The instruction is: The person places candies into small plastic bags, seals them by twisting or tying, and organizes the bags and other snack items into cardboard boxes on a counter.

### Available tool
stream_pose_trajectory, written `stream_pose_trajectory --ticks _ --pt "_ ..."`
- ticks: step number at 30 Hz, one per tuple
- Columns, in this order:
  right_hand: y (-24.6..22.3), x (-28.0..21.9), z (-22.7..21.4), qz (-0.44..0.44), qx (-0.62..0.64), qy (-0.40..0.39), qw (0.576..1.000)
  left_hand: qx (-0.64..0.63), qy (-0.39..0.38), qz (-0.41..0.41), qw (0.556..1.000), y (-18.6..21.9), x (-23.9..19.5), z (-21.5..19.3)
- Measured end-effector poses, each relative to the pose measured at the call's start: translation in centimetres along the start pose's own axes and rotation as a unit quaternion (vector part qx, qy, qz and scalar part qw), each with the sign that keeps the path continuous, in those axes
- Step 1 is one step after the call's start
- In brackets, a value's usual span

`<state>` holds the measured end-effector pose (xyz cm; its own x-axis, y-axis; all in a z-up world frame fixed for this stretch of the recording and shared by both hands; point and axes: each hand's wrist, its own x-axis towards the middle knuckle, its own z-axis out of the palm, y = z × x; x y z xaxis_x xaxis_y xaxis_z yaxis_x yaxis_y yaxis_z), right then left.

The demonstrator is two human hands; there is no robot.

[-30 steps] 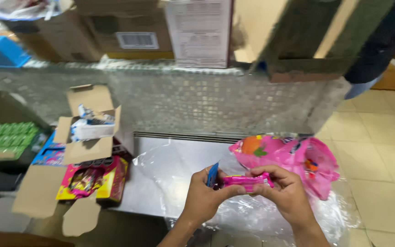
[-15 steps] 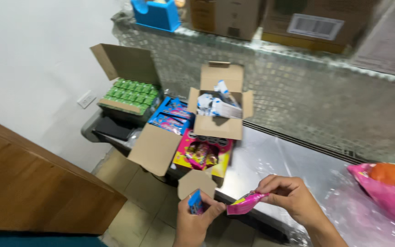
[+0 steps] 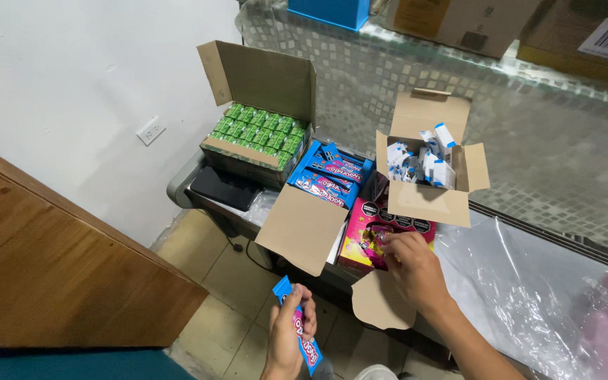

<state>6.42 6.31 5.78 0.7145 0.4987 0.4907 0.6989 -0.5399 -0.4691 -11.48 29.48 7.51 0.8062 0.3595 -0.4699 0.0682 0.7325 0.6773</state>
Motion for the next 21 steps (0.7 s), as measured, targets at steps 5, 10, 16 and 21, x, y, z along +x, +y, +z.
stream_pose_trajectory --ticks 5,10,16,21 --pt "0.2 1.0 2.4 -0.036 0.004 0.006 0.999 -0.030 -0.007 -0.046 0.998 0.4 1.4 -1.0" --pt "0.2 0.5 2.6 0.061 0.044 -0.058 0.995 -0.114 -0.051 0.021 0.992 0.5 3.6 -2.2" --pt "1.5 1.1 4.4 0.141 -0.047 -0.060 0.987 -0.105 -0.095 0.077 0.987 2.7 8.1 0.9" --pt "-0.7 2.1 2.8 0.186 -0.109 -0.137 0.967 0.201 -0.136 0.352 0.904 7.7 12.7 9.6"
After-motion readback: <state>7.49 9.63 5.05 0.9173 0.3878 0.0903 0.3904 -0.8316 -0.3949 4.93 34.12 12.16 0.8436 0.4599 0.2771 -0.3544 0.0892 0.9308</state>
